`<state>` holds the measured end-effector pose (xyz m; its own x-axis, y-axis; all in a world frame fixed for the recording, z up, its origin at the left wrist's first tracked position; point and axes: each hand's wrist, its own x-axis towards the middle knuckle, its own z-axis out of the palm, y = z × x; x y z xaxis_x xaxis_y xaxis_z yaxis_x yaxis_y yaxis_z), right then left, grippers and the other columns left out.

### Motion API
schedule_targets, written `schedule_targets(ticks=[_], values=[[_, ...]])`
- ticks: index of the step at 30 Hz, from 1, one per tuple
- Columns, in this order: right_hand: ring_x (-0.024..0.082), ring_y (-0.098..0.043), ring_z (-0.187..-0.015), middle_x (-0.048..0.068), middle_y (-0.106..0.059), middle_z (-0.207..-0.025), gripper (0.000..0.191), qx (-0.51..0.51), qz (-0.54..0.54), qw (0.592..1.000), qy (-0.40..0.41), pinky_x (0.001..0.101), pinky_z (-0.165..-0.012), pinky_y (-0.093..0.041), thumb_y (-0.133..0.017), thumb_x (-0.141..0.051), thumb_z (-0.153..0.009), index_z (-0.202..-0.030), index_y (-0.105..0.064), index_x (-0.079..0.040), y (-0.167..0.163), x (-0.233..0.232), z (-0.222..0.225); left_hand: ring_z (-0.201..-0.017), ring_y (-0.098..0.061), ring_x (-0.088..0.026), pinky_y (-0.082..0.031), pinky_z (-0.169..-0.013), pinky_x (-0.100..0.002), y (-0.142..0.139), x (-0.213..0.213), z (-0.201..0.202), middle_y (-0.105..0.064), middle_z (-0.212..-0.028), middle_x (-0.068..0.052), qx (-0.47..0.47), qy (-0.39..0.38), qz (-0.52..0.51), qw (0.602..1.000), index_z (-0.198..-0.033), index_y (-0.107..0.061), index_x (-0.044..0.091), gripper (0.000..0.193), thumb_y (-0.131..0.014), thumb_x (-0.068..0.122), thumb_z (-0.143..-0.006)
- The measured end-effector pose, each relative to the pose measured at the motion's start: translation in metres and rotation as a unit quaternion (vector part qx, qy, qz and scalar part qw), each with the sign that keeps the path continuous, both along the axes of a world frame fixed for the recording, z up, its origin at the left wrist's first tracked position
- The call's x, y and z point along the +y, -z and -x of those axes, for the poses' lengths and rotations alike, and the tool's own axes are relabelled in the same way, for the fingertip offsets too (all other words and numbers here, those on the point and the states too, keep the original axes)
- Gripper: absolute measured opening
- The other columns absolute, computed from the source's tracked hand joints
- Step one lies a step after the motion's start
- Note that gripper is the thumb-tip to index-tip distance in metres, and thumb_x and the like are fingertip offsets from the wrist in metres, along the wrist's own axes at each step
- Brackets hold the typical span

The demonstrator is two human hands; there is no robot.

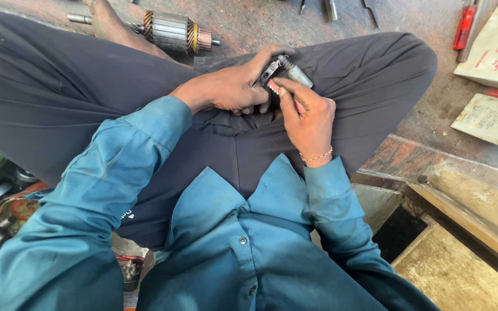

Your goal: The person sits cross-legged on the shop floor and works on a starter motor component held in their lap, using a small file to work the metal part and manipulating the armature and housing pieces laid out on the ground beside them.

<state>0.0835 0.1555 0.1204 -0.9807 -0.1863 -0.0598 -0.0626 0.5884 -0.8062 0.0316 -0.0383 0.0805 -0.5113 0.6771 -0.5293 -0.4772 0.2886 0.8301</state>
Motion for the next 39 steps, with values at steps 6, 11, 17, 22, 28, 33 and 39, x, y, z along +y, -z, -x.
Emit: schedule_targets(ticks=[6,11,17,22,28,33,39], values=[[0.006,-0.05,-0.068,0.01,-0.071,-0.08,0.017,-0.037,-0.006,0.997,0.074,0.0264,-0.06,-0.043,-0.065,-0.002,-0.104,-0.118,-0.075,0.0,-0.0005,-0.0007,-0.001,-0.054,-0.058,-0.011,-0.051,-0.048,-0.028,0.0015,-0.0004,0.0014,-0.07,-0.078,-0.005,0.005,0.001,-0.01,1.0,-0.159,-0.018,0.034,0.09,-0.058,0.01,-0.082],[0.002,-0.065,-0.08,0.01,-0.074,-0.096,0.017,0.008,0.011,1.0,0.022,0.0243,-0.07,-0.052,-0.063,-0.004,-0.103,-0.117,-0.072,0.0,-0.0029,-0.0008,0.0004,-0.055,-0.059,-0.011,-0.051,-0.049,-0.028,-0.0003,-0.001,0.0008,-0.071,-0.078,-0.004,0.005,0.002,-0.003,1.0,-0.16,-0.019,0.034,0.091,-0.058,0.011,-0.081],[0.006,-0.065,-0.079,0.013,-0.077,-0.098,0.017,0.015,-0.003,1.0,0.015,0.026,-0.072,-0.054,-0.064,-0.004,-0.107,-0.121,-0.073,0.0,-0.0006,-0.0015,-0.0004,-0.052,-0.058,-0.012,-0.051,-0.047,-0.029,-0.0009,-0.0007,0.0004,-0.07,-0.077,-0.005,0.006,0.0,-0.003,1.0,-0.16,-0.018,0.033,0.09,-0.058,0.011,-0.082],[0.006,-0.062,-0.074,0.013,-0.076,-0.091,0.017,-0.009,-0.013,0.999,0.036,0.0264,-0.068,-0.052,-0.065,-0.004,-0.105,-0.119,-0.074,0.0,0.0009,-0.0007,-0.0015,-0.053,-0.059,-0.012,-0.051,-0.047,-0.029,0.0017,0.0003,0.0006,-0.07,-0.078,-0.005,0.005,0.001,0.0,1.0,-0.16,-0.018,0.034,0.09,-0.057,0.01,-0.082],[0.004,-0.061,-0.074,0.012,-0.077,-0.089,0.018,-0.034,-0.007,0.998,0.048,0.026,-0.066,-0.051,-0.065,-0.004,-0.104,-0.119,-0.075,0.001,0.0028,-0.0002,-0.0024,-0.055,-0.061,-0.012,-0.053,-0.049,-0.029,0.0054,-0.0001,-0.0005,-0.07,-0.081,-0.006,0.011,0.001,-0.012,1.0,-0.16,-0.018,0.034,0.09,-0.057,0.009,-0.083],[0.004,-0.065,-0.082,0.011,-0.078,-0.098,0.017,0.001,0.012,0.999,0.033,0.0254,-0.073,-0.055,-0.064,-0.003,-0.106,-0.12,-0.073,0.001,0.003,-0.0001,-0.0012,-0.058,-0.064,-0.011,-0.054,-0.05,-0.028,0.0074,0.0003,-0.0004,-0.072,-0.082,-0.005,0.027,0.002,-0.011,1.0,-0.16,-0.017,0.033,0.09,-0.058,0.01,-0.083],[0.004,-0.059,-0.074,0.011,-0.075,-0.088,0.018,-0.024,-0.014,0.998,0.047,0.0253,-0.066,-0.051,-0.065,-0.004,-0.105,-0.119,-0.075,0.0,0.0003,-0.0025,-0.0004,-0.055,-0.062,-0.012,-0.052,-0.048,-0.029,0.0063,0.0007,-0.0001,-0.071,-0.081,-0.005,0.012,0.005,0.009,1.0,-0.16,-0.017,0.035,0.091,-0.057,0.01,-0.082]])
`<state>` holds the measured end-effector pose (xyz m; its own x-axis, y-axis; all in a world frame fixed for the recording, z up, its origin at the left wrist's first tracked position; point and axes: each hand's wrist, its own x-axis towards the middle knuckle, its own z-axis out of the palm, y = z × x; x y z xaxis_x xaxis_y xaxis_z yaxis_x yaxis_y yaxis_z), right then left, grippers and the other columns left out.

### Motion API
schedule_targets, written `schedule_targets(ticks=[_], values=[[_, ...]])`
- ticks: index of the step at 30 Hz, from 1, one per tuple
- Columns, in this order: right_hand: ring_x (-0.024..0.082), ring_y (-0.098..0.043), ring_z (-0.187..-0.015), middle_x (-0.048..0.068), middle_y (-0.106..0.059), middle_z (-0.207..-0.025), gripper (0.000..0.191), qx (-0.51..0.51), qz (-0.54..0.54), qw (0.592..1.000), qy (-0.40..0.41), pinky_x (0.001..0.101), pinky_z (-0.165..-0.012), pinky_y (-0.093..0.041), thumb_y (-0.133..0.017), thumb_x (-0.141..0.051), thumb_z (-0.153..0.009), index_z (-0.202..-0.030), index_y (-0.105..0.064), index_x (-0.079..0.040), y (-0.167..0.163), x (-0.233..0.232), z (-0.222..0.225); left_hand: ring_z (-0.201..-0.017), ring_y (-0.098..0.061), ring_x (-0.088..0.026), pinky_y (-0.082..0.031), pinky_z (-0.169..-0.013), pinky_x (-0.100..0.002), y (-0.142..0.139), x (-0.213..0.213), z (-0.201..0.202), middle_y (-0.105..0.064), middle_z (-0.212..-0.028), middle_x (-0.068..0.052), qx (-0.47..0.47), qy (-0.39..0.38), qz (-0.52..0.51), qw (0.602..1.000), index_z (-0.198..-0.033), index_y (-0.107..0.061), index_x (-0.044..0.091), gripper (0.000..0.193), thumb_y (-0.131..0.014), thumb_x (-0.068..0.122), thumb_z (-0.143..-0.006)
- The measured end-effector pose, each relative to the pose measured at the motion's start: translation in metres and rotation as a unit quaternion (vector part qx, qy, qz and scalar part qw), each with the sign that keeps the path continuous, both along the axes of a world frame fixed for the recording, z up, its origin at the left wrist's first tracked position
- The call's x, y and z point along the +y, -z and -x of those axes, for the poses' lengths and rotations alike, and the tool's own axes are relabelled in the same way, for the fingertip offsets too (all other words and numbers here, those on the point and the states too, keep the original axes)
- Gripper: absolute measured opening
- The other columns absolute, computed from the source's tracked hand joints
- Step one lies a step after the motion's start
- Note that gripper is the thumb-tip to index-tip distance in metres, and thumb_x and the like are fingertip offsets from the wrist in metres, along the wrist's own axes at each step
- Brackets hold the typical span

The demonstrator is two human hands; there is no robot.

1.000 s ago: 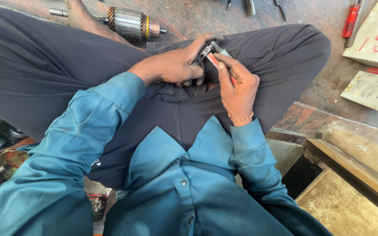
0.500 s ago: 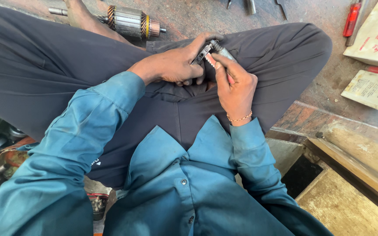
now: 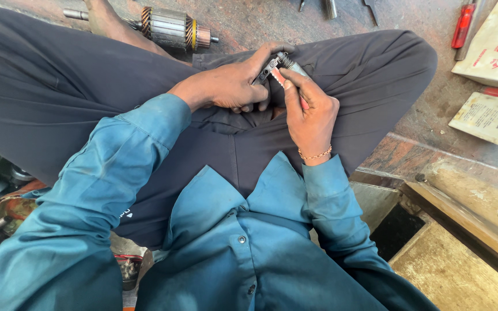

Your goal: The person sits cross-legged on the shop floor and works on a starter motor component held in their lap, using a small file to work the metal part and manipulating the armature and housing pieces laid out on the ground beside them.

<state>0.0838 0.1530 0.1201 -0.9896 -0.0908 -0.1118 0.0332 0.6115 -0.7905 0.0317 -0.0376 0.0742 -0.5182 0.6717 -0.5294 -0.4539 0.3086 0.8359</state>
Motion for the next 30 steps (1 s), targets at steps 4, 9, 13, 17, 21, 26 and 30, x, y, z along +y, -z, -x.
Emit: schedule_targets(ticks=[4,9,13,17,21,26,30], values=[[0.004,-0.062,-0.076,0.011,-0.076,-0.092,0.018,0.015,0.005,1.0,-0.012,0.0253,-0.068,-0.052,-0.065,-0.004,-0.105,-0.12,-0.074,0.0,-0.0012,0.0001,0.0004,-0.055,-0.06,-0.012,-0.052,-0.048,-0.029,-0.0008,-0.0005,-0.0007,-0.07,-0.08,-0.006,0.003,-0.001,-0.013,1.0,-0.16,-0.018,0.034,0.089,-0.057,0.01,-0.083],[0.004,-0.063,-0.076,0.011,-0.077,-0.092,0.017,0.015,0.009,1.0,-0.018,0.0255,-0.069,-0.054,-0.065,-0.005,-0.105,-0.119,-0.074,0.0,-0.0004,0.0002,-0.0003,-0.053,-0.058,-0.013,-0.05,-0.048,-0.03,-0.0015,-0.0016,0.0006,-0.068,-0.079,-0.005,0.002,-0.001,-0.025,1.0,-0.16,-0.018,0.033,0.089,-0.058,0.01,-0.083],[0.005,-0.066,-0.077,0.012,-0.078,-0.094,0.017,0.021,0.008,0.999,-0.023,0.0256,-0.07,-0.054,-0.065,-0.005,-0.106,-0.119,-0.074,0.0,-0.0009,0.0014,-0.0002,-0.054,-0.06,-0.012,-0.052,-0.049,-0.03,-0.0036,-0.0009,0.0002,-0.07,-0.078,-0.004,0.003,0.002,-0.006,1.0,-0.159,-0.018,0.035,0.09,-0.058,0.01,-0.083],[0.006,-0.063,-0.07,0.012,-0.077,-0.092,0.017,0.008,-0.006,0.999,-0.037,0.0256,-0.066,-0.052,-0.067,-0.005,-0.104,-0.118,-0.075,0.0,-0.0012,0.0016,0.0001,-0.055,-0.06,-0.012,-0.052,-0.049,-0.03,-0.0032,-0.0011,0.0008,-0.069,-0.079,-0.005,0.002,0.003,0.003,1.0,-0.159,-0.018,0.035,0.09,-0.059,0.01,-0.082],[0.007,-0.067,-0.077,0.012,-0.078,-0.096,0.016,0.014,0.007,1.0,-0.024,0.0254,-0.069,-0.054,-0.066,-0.004,-0.105,-0.119,-0.074,0.0,-0.0001,0.0015,-0.0001,-0.056,-0.061,-0.011,-0.053,-0.05,-0.029,0.0004,-0.0009,0.0008,-0.07,-0.082,-0.004,0.006,0.0,-0.012,1.0,-0.16,-0.016,0.034,0.087,-0.056,0.012,-0.085],[0.007,-0.069,-0.079,0.012,-0.078,-0.096,0.016,0.019,0.006,0.999,-0.027,0.0254,-0.071,-0.055,-0.066,-0.004,-0.105,-0.119,-0.074,-0.001,0.0024,0.0015,-0.0006,-0.058,-0.063,-0.011,-0.053,-0.05,-0.029,0.0026,-0.0016,-0.0004,-0.07,-0.083,-0.005,0.013,0.0,-0.02,1.0,-0.16,-0.018,0.034,0.088,-0.056,0.011,-0.084],[0.007,-0.072,-0.085,0.012,-0.078,-0.099,0.017,0.024,0.024,0.999,-0.037,0.0261,-0.075,-0.057,-0.064,-0.003,-0.106,-0.119,-0.073,0.0,0.0036,0.0019,-0.0011,-0.055,-0.059,-0.013,-0.051,-0.049,-0.029,0.0011,-0.0018,0.0012,-0.067,-0.08,-0.007,0.0,0.004,-0.007,1.0,-0.159,-0.018,0.034,0.088,-0.059,0.011,-0.084]])
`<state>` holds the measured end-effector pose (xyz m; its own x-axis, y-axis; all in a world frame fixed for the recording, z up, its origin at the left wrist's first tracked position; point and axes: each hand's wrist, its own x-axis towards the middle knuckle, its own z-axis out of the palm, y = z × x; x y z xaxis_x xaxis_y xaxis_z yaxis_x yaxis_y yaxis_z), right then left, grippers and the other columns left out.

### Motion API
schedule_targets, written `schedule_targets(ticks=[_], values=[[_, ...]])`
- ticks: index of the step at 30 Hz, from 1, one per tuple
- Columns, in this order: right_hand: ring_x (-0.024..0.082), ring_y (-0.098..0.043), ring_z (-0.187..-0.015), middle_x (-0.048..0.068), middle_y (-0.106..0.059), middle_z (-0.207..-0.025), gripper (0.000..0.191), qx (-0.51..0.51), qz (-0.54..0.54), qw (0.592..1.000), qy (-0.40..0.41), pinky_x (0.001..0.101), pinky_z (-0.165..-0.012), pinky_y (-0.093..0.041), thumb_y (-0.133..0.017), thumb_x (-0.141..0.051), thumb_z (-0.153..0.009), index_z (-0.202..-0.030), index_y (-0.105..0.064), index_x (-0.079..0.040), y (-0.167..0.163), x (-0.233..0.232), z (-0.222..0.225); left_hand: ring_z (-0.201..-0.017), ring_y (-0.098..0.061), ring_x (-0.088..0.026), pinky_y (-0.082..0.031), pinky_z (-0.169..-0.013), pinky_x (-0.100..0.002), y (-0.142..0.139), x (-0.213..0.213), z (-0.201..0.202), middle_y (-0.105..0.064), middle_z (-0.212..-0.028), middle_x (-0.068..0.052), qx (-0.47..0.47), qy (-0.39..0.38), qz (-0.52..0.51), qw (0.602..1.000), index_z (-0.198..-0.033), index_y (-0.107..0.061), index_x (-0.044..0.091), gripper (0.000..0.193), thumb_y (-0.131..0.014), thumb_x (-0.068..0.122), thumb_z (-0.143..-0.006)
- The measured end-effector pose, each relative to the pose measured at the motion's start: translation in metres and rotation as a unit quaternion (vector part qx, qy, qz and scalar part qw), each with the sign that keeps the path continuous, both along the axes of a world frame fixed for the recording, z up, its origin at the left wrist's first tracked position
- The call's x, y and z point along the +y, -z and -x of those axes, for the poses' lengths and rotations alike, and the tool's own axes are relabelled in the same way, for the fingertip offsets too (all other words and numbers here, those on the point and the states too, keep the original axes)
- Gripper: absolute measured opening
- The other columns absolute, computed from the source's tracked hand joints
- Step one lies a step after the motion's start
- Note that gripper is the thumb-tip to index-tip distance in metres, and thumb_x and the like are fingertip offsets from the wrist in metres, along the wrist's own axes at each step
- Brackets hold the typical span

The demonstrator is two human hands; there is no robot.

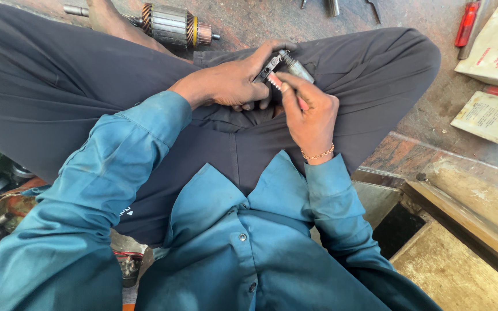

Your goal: The person sits cross-legged on the shop floor and works on a starter motor component held in their lap, using a small file to work the metal part and manipulating the armature and housing pieces laid out on the ground beside them.

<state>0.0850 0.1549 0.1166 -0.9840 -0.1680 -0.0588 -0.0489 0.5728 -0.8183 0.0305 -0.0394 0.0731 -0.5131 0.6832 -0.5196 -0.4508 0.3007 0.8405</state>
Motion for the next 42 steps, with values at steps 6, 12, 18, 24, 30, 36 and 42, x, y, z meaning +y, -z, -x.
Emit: schedule_targets(ticks=[6,12,18,24,30,36,42], values=[[0.005,-0.066,-0.081,0.011,-0.079,-0.096,0.017,-0.019,0.009,1.0,0.022,0.0249,-0.072,-0.054,-0.064,-0.003,-0.106,-0.119,-0.074,0.001,-0.001,0.0025,0.0006,-0.055,-0.059,-0.012,-0.052,-0.049,-0.029,-0.0016,-0.0003,0.0001,-0.069,-0.08,-0.004,-0.006,-0.006,-0.011,1.0,-0.16,-0.018,0.034,0.09,-0.057,0.009,-0.082],[0.005,-0.064,-0.076,0.012,-0.078,-0.092,0.017,-0.022,-0.02,0.999,0.022,0.0253,-0.069,-0.053,-0.066,-0.003,-0.105,-0.118,-0.075,0.001,-0.0016,0.0008,0.0008,-0.055,-0.06,-0.012,-0.052,-0.05,-0.029,-0.0035,-0.0003,0.0004,-0.07,-0.079,-0.004,-0.003,0.0,0.0,1.0,-0.16,-0.018,0.034,0.09,-0.058,0.01,-0.082],[0.007,-0.07,-0.081,0.012,-0.078,-0.097,0.017,-0.002,-0.017,1.0,-0.001,0.026,-0.072,-0.056,-0.066,-0.004,-0.106,-0.12,-0.074,0.0,-0.0034,0.0001,0.0008,-0.055,-0.059,-0.012,-0.052,-0.05,-0.029,-0.0059,-0.0003,0.0002,-0.068,-0.079,-0.005,-0.005,-0.003,0.002,1.0,-0.159,-0.018,0.036,0.09,-0.059,0.012,-0.083],[0.007,-0.068,-0.078,0.011,-0.079,-0.096,0.017,-0.015,-0.011,1.0,0.006,0.0258,-0.071,-0.055,-0.065,-0.004,-0.105,-0.119,-0.074,0.0,-0.0034,0.0002,-0.0006,-0.055,-0.059,-0.012,-0.052,-0.05,-0.029,-0.0042,-0.0009,-0.0006,-0.067,-0.081,-0.005,0.003,-0.004,-0.009,1.0,-0.159,-0.019,0.035,0.09,-0.059,0.011,-0.082],[0.006,-0.067,-0.08,0.011,-0.079,-0.096,0.017,-0.018,-0.004,1.0,0.02,0.0256,-0.072,-0.055,-0.065,-0.004,-0.105,-0.119,-0.074,0.0,-0.0026,0.001,-0.0015,-0.054,-0.058,-0.012,-0.051,-0.048,-0.029,-0.0035,-0.0006,-0.0024,-0.067,-0.081,-0.006,0.0,-0.006,-0.009,1.0,-0.159,-0.019,0.035,0.09,-0.059,0.01,-0.082],[0.006,-0.069,-0.083,0.012,-0.079,-0.1,0.017,-0.007,-0.006,1.0,0.013,0.0258,-0.074,-0.056,-0.065,-0.004,-0.106,-0.12,-0.074,0.0,-0.0018,0.001,-0.0017,-0.053,-0.058,-0.012,-0.051,-0.048,-0.029,-0.003,0.0001,-0.0023,-0.068,-0.08,-0.005,-0.001,-0.01,-0.013,1.0,-0.159,-0.02,0.034,0.09,-0.059,0.01,-0.082],[0.008,-0.067,-0.078,0.012,-0.078,-0.096,0.017,-0.017,-0.022,1.0,0.013,0.0265,-0.071,-0.055,-0.066,-0.005,-0.105,-0.119,-0.075,0.0,-0.0014,0.0005,-0.0008,-0.054,-0.058,-0.011,-0.051,-0.048,-0.029,-0.0036,-0.0003,-0.0004,-0.067,-0.079,-0.005,-0.005,-0.003,-0.006,1.0,-0.159,-0.019,0.035,0.09,-0.058,0.01,-0.083]])
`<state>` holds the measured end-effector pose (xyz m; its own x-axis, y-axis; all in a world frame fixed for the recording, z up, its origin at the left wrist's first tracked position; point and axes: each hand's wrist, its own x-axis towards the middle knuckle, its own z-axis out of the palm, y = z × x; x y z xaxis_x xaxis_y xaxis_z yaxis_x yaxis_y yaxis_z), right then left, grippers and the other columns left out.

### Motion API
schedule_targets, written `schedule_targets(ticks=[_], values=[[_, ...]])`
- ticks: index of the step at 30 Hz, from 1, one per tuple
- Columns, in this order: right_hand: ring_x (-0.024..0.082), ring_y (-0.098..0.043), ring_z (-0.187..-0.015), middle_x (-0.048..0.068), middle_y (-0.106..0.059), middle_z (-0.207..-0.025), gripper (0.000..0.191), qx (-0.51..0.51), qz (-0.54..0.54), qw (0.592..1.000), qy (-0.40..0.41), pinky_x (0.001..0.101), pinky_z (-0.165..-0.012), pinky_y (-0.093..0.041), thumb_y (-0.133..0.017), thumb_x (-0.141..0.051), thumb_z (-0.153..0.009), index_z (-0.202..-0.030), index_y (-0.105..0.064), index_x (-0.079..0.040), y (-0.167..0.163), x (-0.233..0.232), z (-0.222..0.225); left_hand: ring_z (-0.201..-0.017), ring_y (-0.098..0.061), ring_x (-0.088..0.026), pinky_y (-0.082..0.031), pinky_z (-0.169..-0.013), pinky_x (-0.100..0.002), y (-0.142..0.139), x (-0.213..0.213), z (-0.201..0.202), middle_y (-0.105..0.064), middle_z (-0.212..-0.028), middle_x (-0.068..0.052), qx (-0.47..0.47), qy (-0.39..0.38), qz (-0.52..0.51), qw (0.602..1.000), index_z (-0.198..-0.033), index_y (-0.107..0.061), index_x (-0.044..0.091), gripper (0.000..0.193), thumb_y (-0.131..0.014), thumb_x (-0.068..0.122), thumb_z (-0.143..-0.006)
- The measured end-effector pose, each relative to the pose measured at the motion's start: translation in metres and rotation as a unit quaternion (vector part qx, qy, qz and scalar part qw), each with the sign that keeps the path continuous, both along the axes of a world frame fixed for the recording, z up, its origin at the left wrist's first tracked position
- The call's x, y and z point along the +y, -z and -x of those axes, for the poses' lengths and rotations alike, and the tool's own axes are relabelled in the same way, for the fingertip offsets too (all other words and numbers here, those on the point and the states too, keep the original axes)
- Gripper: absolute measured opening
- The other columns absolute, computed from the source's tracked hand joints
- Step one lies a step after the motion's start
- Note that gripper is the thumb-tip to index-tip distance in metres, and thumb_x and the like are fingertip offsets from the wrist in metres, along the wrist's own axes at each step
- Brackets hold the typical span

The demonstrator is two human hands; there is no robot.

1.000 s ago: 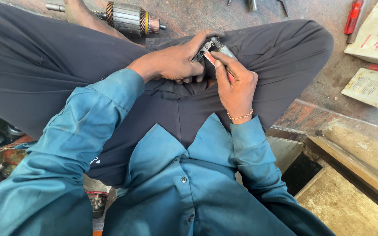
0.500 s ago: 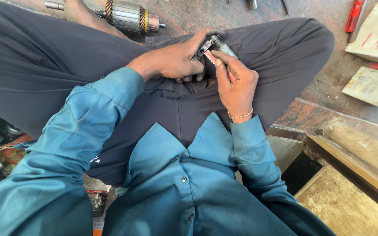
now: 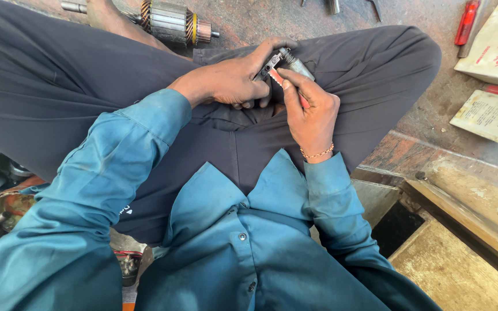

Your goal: The person sits cross-legged on the shop floor and works on a starter motor component held in their lap, using a small file to work the metal part and manipulating the armature and housing pieces laid out on the ground beside them.

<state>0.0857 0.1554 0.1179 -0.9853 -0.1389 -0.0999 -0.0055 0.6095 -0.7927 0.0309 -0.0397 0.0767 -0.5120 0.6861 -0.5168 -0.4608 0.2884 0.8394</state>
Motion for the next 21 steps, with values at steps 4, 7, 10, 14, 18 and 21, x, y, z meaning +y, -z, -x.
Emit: schedule_targets(ticks=[4,7,10,14,18,21], values=[[0.009,-0.071,-0.083,0.013,-0.079,-0.099,0.017,0.012,0.011,1.0,-0.006,0.0267,-0.074,-0.057,-0.065,-0.005,-0.106,-0.119,-0.074,0.0,-0.001,-0.0002,-0.0004,-0.053,-0.057,-0.011,-0.05,-0.048,-0.029,-0.0012,0.0001,-0.001,-0.067,-0.077,-0.004,-0.005,-0.005,-0.001,1.0,-0.159,-0.019,0.035,0.09,-0.059,0.01,-0.082],[0.009,-0.072,-0.082,0.013,-0.079,-0.099,0.016,0.013,0.011,1.0,-0.008,0.0267,-0.074,-0.057,-0.065,-0.005,-0.105,-0.118,-0.074,0.0,-0.0017,-0.0009,-0.0004,-0.054,-0.057,-0.011,-0.05,-0.048,-0.029,-0.0013,-0.0003,-0.0007,-0.066,-0.077,-0.004,-0.006,-0.006,-0.006,1.0,-0.159,-0.019,0.035,0.089,-0.058,0.011,-0.083],[0.01,-0.074,-0.086,0.013,-0.078,-0.101,0.016,0.024,0.009,1.0,-0.018,0.0268,-0.076,-0.058,-0.065,-0.005,-0.106,-0.119,-0.074,0.0,-0.0026,-0.0011,-0.0001,-0.054,-0.057,-0.011,-0.051,-0.049,-0.029,-0.0013,-0.0004,-0.0007,-0.066,-0.077,-0.004,-0.007,-0.005,-0.001,1.0,-0.159,-0.019,0.036,0.089,-0.058,0.011,-0.083],[0.01,-0.072,-0.08,0.013,-0.078,-0.097,0.017,0.012,-0.007,1.0,-0.01,0.027,-0.073,-0.056,-0.066,-0.004,-0.105,-0.118,-0.075,0.0,-0.0036,-0.0008,-0.0007,-0.054,-0.058,-0.011,-0.051,-0.049,-0.029,-0.0007,-0.0007,-0.0003,-0.068,-0.078,-0.004,-0.001,-0.004,-0.009,1.0,-0.159,-0.019,0.035,0.089,-0.058,0.011,-0.083],[0.01,-0.073,-0.086,0.014,-0.079,-0.101,0.017,0.022,0.019,1.0,-0.005,0.0271,-0.076,-0.057,-0.065,-0.004,-0.106,-0.119,-0.073,0.0,-0.0018,-0.0011,0.0,-0.056,-0.059,-0.01,-0.052,-0.05,-0.028,-0.0004,-0.0007,-0.0008,-0.069,-0.081,-0.004,0.005,-0.002,-0.011,1.0,-0.159,-0.018,0.035,0.088,-0.059,0.012,-0.084],[0.009,-0.073,-0.084,0.014,-0.079,-0.1,0.016,0.021,0.014,1.0,-0.006,0.0268,-0.075,-0.057,-0.065,-0.004,-0.106,-0.119,-0.074,0.0,-0.0014,-0.0004,0.0003,-0.055,-0.059,-0.012,-0.052,-0.05,-0.029,-0.0004,-0.0006,-0.0009,-0.068,-0.081,-0.005,0.007,0.001,0.009,1.0,-0.159,-0.02,0.036,0.089,-0.059,0.012,-0.083]])
